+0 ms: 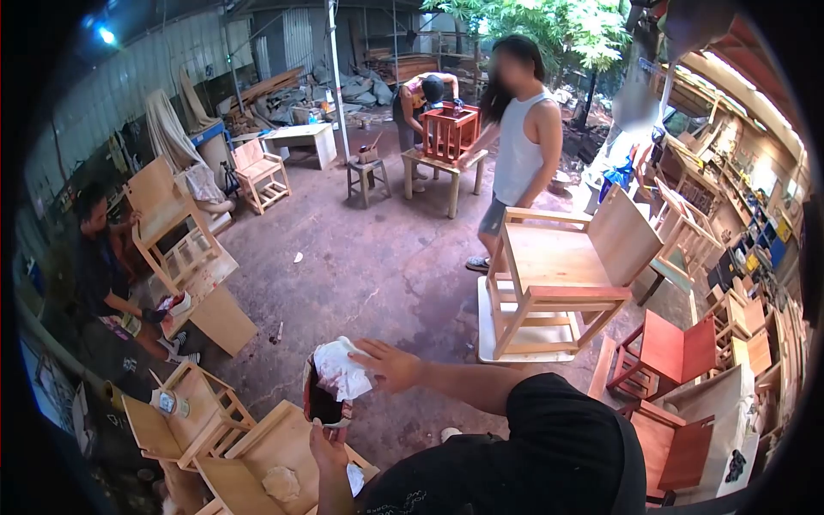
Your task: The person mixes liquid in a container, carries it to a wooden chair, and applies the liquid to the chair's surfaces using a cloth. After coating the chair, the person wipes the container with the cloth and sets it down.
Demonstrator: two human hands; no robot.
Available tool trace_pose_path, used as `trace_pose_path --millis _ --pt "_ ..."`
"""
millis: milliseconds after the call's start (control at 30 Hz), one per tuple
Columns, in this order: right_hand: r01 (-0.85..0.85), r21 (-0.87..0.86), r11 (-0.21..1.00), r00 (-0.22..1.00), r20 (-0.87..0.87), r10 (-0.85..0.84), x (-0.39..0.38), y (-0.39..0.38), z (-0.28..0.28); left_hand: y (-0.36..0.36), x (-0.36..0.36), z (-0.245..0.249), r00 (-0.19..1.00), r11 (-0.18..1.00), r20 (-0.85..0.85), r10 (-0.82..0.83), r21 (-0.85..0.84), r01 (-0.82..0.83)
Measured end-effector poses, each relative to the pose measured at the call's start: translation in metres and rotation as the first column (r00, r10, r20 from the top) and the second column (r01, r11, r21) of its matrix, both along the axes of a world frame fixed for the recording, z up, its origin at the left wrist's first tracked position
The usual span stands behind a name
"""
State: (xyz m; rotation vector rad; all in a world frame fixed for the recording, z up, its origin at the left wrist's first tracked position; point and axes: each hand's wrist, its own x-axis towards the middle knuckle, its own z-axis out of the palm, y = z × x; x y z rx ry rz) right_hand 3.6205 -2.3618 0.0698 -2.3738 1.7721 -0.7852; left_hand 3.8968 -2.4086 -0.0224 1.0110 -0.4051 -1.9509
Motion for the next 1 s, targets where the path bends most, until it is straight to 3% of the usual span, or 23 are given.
trace_pose_path --millis 133,200,300,433,467,500,533,567,600,633,667,700,733,800,867,900,967,1000 --pt "0.045 -0.044 0.998 0.998 0.051 -0.043 -0.051 0.011 -0.007 0.011 -0.014 0.002 0.997 0.997 -0.013 0.078 -0.013 -0.078" --pt "0.182 -0.007 0.983 0.968 0.178 -0.178 -0.080 0.010 -0.019 0.016 -0.015 -0.008 0.996 0.995 -0.016 0.092 -0.035 -0.093" --pt "0.298 -0.171 0.939 0.944 0.201 -0.263 -0.140 -0.002 -0.005 0.024 -0.016 -0.028 0.988 0.988 -0.004 0.152 -0.035 -0.152" --pt "0.383 -0.184 0.905 0.852 0.448 -0.270 -0.243 -0.037 0.092 0.038 -0.025 -0.035 0.975 0.974 -0.002 0.222 -0.046 -0.222" --pt "0.394 -0.467 0.792 0.914 0.286 -0.286 -0.277 -0.052 0.120 0.041 -0.027 -0.035 0.966 0.965 0.004 0.259 -0.043 -0.259" --pt "0.433 -0.357 0.827 0.840 0.492 -0.228 -0.294 -0.053 0.163 0.048 -0.034 -0.019 0.959 0.960 0.044 0.281 -0.033 -0.280" --pt "0.532 -0.443 0.721 0.812 0.510 -0.285 -0.321 -0.065 0.191 0.051 -0.036 -0.019 0.962 0.962 0.042 0.271 -0.035 -0.269" --pt "0.513 -0.533 0.672 0.858 0.349 -0.378 -0.361 -0.070 0.221 0.054 -0.035 -0.023 0.952 0.952 0.044 0.304 -0.044 -0.302" --pt "0.634 -0.468 0.615 0.772 0.344 -0.534 -0.380 -0.070 0.254 0.055 -0.036 -0.023 0.941 0.941 0.045 0.335 -0.054 -0.333" --pt "0.627 -0.258 0.735 0.755 0.433 -0.492 -0.383 -0.053 0.293 0.059 -0.040 -0.017 0.940 0.939 0.041 0.340 -0.065 -0.337" --pt "0.605 -0.219 0.766 0.743 0.501 -0.443 -0.421 -0.065 0.305 0.058 -0.043 -0.018 0.943 0.942 0.038 0.330 -0.070 -0.327" --pt "0.603 -0.041 0.797 0.670 0.567 -0.479 -0.403 -0.044 0.339 0.059 -0.042 -0.021 0.941 0.941 0.053 0.335 -0.061 -0.332" --pt "0.603 -0.016 0.798 0.673 0.548 -0.497 -0.399 -0.035 0.357 0.061 -0.041 -0.023 0.938 0.940 0.068 0.341 -0.049 -0.338" --pt "0.726 -0.026 0.688 0.643 0.382 -0.664 -0.439 -0.055 0.373 0.059 -0.044 -0.024 0.947 0.948 0.059 0.315 -0.073 -0.311" --pt "0.677 -0.062 0.733 0.672 0.457 -0.583 -0.440 -0.054 0.383 0.061 -0.042 -0.029 0.944 0.946 0.079 0.320 -0.070 -0.315" --pt "0.698 -0.132 0.704 0.663 0.491 -0.565 -0.429 -0.055 0.378 0.065 -0.048 -0.018 0.947 0.943 0.009 0.321 -0.093 -0.319" --pt "0.533 -0.237 0.812 0.823 0.368 -0.433 -0.445 -0.068 0.352 0.060 -0.046 -0.031 0.946 0.942 -0.007 0.324 -0.083 -0.324" --pt "0.548 -0.229 0.805 0.779 0.489 -0.392 -0.391 -0.052 0.343 0.056 -0.045 -0.038 0.943 0.939 -0.012 0.333 -0.087 -0.333"
